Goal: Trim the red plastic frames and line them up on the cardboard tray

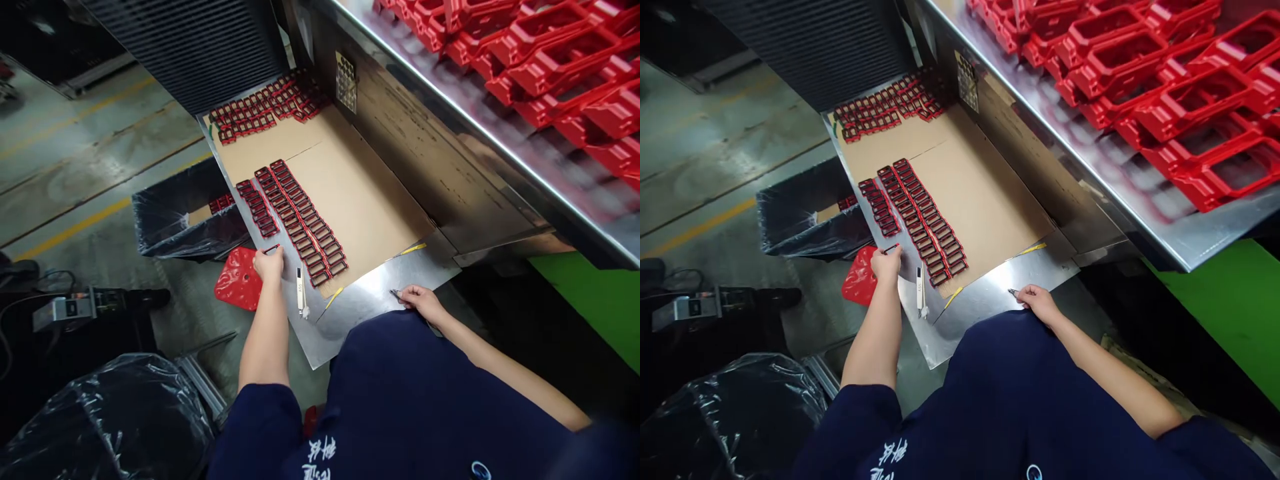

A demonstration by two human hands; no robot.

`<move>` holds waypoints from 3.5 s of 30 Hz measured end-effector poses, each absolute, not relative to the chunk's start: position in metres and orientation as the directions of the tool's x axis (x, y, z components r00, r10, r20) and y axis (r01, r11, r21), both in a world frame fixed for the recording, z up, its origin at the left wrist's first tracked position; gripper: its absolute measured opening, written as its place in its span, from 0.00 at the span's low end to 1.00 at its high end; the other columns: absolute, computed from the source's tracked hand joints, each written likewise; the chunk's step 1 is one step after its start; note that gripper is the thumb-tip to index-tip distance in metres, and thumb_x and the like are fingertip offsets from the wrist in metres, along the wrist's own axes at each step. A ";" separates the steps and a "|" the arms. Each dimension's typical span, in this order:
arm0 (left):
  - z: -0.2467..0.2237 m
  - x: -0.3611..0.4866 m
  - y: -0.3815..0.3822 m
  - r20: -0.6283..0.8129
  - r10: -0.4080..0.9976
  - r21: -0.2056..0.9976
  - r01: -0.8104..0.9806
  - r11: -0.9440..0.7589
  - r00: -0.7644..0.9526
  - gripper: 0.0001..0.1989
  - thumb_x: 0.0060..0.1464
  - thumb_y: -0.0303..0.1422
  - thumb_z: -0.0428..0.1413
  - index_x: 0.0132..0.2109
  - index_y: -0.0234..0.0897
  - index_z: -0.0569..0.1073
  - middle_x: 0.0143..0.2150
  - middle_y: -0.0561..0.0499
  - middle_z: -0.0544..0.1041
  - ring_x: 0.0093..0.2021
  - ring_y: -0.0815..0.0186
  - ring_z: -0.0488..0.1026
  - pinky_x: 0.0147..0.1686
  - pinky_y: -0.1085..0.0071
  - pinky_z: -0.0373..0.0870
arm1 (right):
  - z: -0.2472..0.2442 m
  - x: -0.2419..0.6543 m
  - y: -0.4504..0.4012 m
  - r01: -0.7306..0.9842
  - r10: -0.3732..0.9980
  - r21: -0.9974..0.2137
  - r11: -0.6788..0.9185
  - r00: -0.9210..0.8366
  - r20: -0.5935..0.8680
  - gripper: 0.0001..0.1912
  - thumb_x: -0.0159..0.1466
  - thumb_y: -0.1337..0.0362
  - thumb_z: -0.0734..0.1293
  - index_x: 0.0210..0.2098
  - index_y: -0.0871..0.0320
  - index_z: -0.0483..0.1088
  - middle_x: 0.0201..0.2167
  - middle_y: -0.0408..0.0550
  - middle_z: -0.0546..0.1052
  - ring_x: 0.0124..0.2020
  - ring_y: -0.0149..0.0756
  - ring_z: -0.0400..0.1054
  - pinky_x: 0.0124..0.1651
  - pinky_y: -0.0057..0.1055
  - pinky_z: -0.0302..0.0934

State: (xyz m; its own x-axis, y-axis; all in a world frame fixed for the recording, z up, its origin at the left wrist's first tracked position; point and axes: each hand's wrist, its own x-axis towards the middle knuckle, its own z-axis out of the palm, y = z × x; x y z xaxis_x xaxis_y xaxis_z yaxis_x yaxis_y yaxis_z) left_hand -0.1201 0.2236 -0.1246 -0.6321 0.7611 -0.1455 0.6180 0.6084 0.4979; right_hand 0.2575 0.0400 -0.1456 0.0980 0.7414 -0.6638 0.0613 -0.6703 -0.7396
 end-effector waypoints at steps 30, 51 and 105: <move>-0.152 -0.119 0.208 -0.066 0.766 0.532 0.627 0.569 -0.639 0.21 0.63 0.36 0.58 0.60 0.35 0.69 0.60 0.41 0.71 0.57 0.54 0.72 0.56 0.49 0.71 | -0.151 0.260 0.040 0.388 0.852 -0.764 -0.516 0.139 -0.505 0.20 0.53 0.46 0.69 0.27 0.58 0.72 0.23 0.46 0.74 0.25 0.34 0.66 0.32 0.30 0.60; -0.149 -0.035 0.026 -0.088 0.915 0.727 0.603 0.328 -0.393 0.16 0.57 0.39 0.52 0.46 0.36 0.76 0.39 0.45 0.80 0.39 0.59 0.78 0.44 0.63 0.75 | -0.132 0.311 -0.015 0.614 0.685 -0.623 -0.484 -0.177 -0.707 0.16 0.55 0.53 0.68 0.34 0.58 0.80 0.30 0.48 0.80 0.31 0.37 0.72 0.34 0.30 0.64; -0.040 0.020 0.017 -0.477 0.868 0.863 -0.113 0.492 0.134 0.28 0.55 0.50 0.60 0.56 0.37 0.71 0.54 0.40 0.78 0.50 0.58 0.77 0.49 0.63 0.74 | -0.005 0.234 0.055 -0.002 0.685 -0.878 -0.479 -0.626 -0.373 0.22 0.57 0.50 0.75 0.40 0.61 0.71 0.34 0.46 0.76 0.32 0.28 0.69 0.39 0.27 0.65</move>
State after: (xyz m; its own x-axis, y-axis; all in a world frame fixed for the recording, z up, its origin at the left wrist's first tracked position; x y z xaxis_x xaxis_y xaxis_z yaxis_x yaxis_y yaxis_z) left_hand 0.0195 0.0169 -0.0403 0.1343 0.8683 -0.4775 -0.1131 0.4921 0.8632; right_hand 0.2338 0.0545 -0.0052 -0.6262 0.6849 -0.3726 -0.0015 -0.4790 -0.8778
